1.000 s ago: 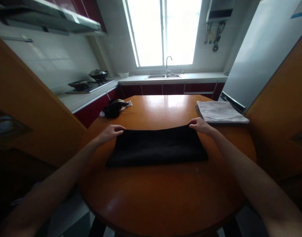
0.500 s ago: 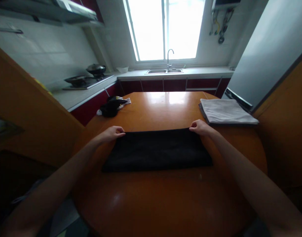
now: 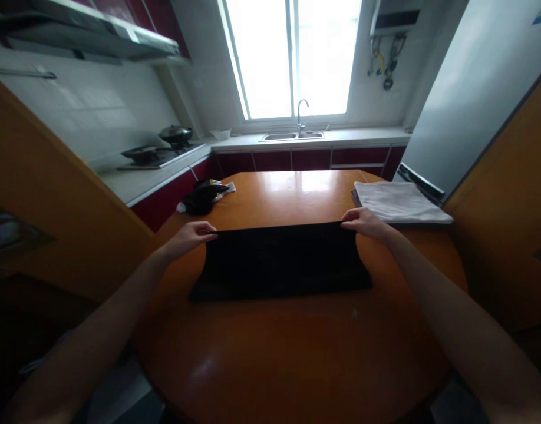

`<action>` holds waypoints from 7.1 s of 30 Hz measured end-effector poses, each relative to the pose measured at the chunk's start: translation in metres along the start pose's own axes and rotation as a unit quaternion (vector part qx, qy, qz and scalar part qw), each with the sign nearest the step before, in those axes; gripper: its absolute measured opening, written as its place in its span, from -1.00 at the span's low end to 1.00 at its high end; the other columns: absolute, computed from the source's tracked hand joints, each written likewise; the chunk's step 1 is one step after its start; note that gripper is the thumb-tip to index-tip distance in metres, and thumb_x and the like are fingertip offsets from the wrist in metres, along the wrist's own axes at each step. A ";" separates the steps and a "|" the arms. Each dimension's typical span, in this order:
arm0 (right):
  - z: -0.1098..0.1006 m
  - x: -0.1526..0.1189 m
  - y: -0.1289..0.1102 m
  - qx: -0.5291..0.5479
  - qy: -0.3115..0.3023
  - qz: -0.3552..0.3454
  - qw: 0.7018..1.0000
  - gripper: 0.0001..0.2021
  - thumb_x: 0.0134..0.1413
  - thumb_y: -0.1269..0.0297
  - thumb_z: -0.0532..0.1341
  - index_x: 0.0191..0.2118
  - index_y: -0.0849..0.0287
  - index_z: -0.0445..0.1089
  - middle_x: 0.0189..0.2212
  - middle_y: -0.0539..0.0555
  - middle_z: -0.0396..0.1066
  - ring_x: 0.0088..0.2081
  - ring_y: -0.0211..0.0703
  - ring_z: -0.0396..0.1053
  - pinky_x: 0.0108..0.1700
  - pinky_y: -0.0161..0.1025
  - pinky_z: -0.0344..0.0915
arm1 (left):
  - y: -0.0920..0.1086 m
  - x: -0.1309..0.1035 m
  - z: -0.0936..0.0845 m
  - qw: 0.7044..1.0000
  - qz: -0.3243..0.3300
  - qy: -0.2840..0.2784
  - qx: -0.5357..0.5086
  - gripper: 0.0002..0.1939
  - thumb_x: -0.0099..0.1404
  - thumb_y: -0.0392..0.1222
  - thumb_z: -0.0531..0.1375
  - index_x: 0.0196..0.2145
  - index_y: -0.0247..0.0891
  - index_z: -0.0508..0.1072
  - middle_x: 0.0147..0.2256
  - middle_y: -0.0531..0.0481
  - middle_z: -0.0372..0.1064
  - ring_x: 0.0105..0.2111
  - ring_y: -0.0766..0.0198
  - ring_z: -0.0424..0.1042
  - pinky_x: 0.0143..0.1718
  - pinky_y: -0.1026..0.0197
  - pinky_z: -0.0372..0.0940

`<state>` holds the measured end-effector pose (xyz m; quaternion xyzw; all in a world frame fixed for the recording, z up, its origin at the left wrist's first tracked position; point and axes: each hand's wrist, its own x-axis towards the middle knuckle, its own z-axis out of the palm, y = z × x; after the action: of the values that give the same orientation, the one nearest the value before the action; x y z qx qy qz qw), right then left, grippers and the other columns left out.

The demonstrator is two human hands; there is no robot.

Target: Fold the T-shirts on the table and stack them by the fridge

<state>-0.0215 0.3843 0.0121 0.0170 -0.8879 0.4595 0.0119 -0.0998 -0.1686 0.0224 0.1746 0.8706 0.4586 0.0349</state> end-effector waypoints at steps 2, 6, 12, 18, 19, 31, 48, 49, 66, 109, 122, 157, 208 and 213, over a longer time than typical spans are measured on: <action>-0.005 -0.007 -0.007 0.021 0.030 -0.030 0.999 -0.57 -0.27 -0.10 0.47 -0.40 0.19 0.56 -0.46 0.06 0.52 -0.37 -0.14 0.42 -0.31 -0.23 0.32 | 0.006 -0.006 -0.007 0.999 0.012 0.023 -0.025 -0.54 -0.05 0.18 0.46 -0.37 -0.25 0.58 -0.20 -0.11 0.59 -0.19 0.09 0.54 -0.10 0.12 0.41; -0.015 -0.020 -0.021 0.047 0.102 -0.080 0.991 -0.52 -0.32 -0.16 0.49 -0.38 0.18 0.60 -0.40 0.10 0.56 -0.34 -0.07 0.47 -0.24 -0.15 0.39 | 0.027 -0.017 -0.021 0.997 0.037 0.072 0.013 -0.59 -0.06 0.13 0.47 -0.35 -0.23 0.62 -0.23 -0.10 0.61 -0.20 0.06 0.55 -0.10 0.09 0.44; -0.034 -0.033 -0.049 0.038 0.208 -0.169 0.963 -0.61 -0.27 -0.07 0.50 -0.41 0.13 0.57 -0.36 0.10 0.57 -0.30 -0.03 0.50 -0.19 -0.08 0.46 | 0.059 -0.027 -0.034 0.971 0.104 0.217 0.006 -0.73 -0.04 -0.06 0.44 -0.38 -0.20 0.59 -0.24 -0.06 0.60 -0.22 0.11 0.54 -0.14 0.12 0.44; -0.039 -0.049 -0.064 0.081 0.247 -0.219 0.940 -0.70 -0.22 0.06 0.50 -0.37 0.10 0.53 -0.35 0.04 0.55 -0.30 -0.08 0.49 -0.17 -0.08 0.48 | 0.068 -0.037 -0.033 0.948 0.152 0.273 -0.057 -0.65 -0.05 -0.14 0.45 -0.26 -0.16 0.55 -0.27 -0.01 0.55 -0.24 0.17 0.52 -0.14 0.15 0.41; -0.039 -0.052 -0.065 0.091 0.247 -0.226 0.938 -0.72 -0.23 0.09 0.51 -0.38 0.09 0.52 -0.35 0.03 0.54 -0.28 -0.08 0.49 -0.15 -0.07 0.48 | 0.068 -0.039 -0.033 0.946 0.158 0.275 -0.067 -0.63 -0.06 -0.14 0.45 -0.25 -0.18 0.54 -0.26 -0.01 0.54 -0.23 0.18 0.52 -0.13 0.15 0.40; -0.029 -0.046 -0.042 0.141 0.126 -0.059 0.980 -0.69 -0.23 0.09 0.50 -0.34 0.13 0.54 -0.41 0.03 0.53 -0.41 -0.18 0.42 -0.39 -0.28 0.35 | 0.045 -0.036 -0.023 0.969 0.017 0.158 -0.189 -0.54 -0.12 -0.06 0.53 -0.24 -0.23 0.59 -0.28 0.01 0.54 -0.31 0.28 0.47 -0.31 0.29 0.32; 0.051 0.038 0.024 -0.111 0.081 0.029 0.990 -0.84 -0.08 0.26 0.37 -0.37 0.25 0.57 -0.42 0.11 0.57 -0.35 -0.13 0.50 -0.27 -0.29 0.36 | -0.035 0.045 0.024 0.991 -0.081 0.040 0.099 -0.57 -0.18 0.05 0.45 -0.39 -0.28 0.56 -0.38 -0.09 0.52 -0.29 0.06 0.51 -0.14 0.05 0.40; 0.053 0.038 0.019 -0.162 0.090 0.030 0.982 -0.83 -0.02 0.24 0.35 -0.34 0.25 0.58 -0.38 0.13 0.58 -0.31 -0.10 0.51 -0.22 -0.27 0.37 | -0.033 0.046 0.027 0.987 -0.080 0.050 0.133 -0.57 -0.16 0.02 0.44 -0.34 -0.27 0.57 -0.30 -0.13 0.52 -0.20 0.01 0.51 -0.07 0.02 0.38; 0.203 0.015 -0.054 -0.337 0.026 -0.072 0.938 -0.47 0.39 0.23 -0.06 0.38 0.25 0.16 0.41 0.23 0.06 0.43 0.05 -0.07 0.40 0.09 -0.18 | 0.059 0.020 0.211 0.912 0.073 -0.071 0.397 -0.39 0.53 0.02 -0.18 0.44 -0.20 0.04 0.45 -0.13 -0.16 0.44 -0.07 -0.19 0.38 -0.30 -0.21; 0.193 0.005 -0.054 -0.373 0.033 0.011 0.927 -0.39 0.40 0.12 -0.15 0.45 0.27 0.00 0.47 0.23 -0.13 0.46 0.05 -0.22 0.40 0.14 -0.28 | 0.068 0.009 0.202 0.903 0.080 0.020 0.420 -0.33 0.52 0.17 -0.18 0.43 -0.17 0.07 0.45 -0.09 -0.14 0.45 -0.06 -0.27 0.38 -0.35 -0.39; 0.194 0.005 -0.051 -0.366 0.039 0.007 0.930 -0.39 0.39 0.12 -0.13 0.44 0.27 0.02 0.47 0.22 -0.13 0.46 0.05 -0.23 0.40 0.14 -0.27 | -0.005 -0.024 0.093 0.901 -0.080 0.000 0.427 -0.24 0.48 0.31 -0.26 0.45 -0.15 0.00 0.46 -0.12 -0.23 0.45 -0.09 -0.25 0.36 -0.35 -0.25; 0.195 -0.065 -0.069 -0.380 0.043 -0.045 0.923 -0.36 0.37 0.19 -0.08 0.47 0.30 -0.08 0.48 0.20 -0.30 0.49 0.02 -0.39 0.42 0.13 -0.33 | 0.060 -0.019 0.219 0.913 0.095 -0.047 0.394 -0.41 0.48 -0.01 -0.05 0.41 -0.09 0.13 0.44 -0.06 -0.08 0.43 -0.04 -0.12 0.38 -0.24 -0.14; 0.162 -0.059 -0.048 -0.363 0.061 0.074 0.927 -0.39 0.40 0.10 -0.05 0.41 0.38 0.08 0.45 0.35 -0.13 0.46 0.14 -0.22 0.40 0.15 -0.22 | 0.071 -0.026 0.195 0.926 0.099 0.006 0.365 -0.48 0.49 -0.03 0.02 0.31 -0.24 0.30 0.39 -0.17 0.05 0.40 -0.02 0.00 0.39 -0.16 -0.07; 0.161 -0.061 -0.050 -0.365 0.055 0.079 0.926 -0.38 0.40 0.09 -0.04 0.41 0.39 0.07 0.45 0.36 -0.15 0.46 0.14 -0.23 0.40 0.13 -0.22 | 0.076 -0.035 0.194 0.921 0.172 -0.067 0.343 -0.39 0.45 0.14 0.07 0.36 -0.11 0.22 0.42 -0.08 -0.01 0.43 -0.01 -0.10 0.39 -0.18 -0.10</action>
<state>0.0405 0.2252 -0.0419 -0.0842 -0.9906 0.1037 0.0299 -0.0039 0.0116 -0.0307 0.3536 0.9266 0.1182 -0.0484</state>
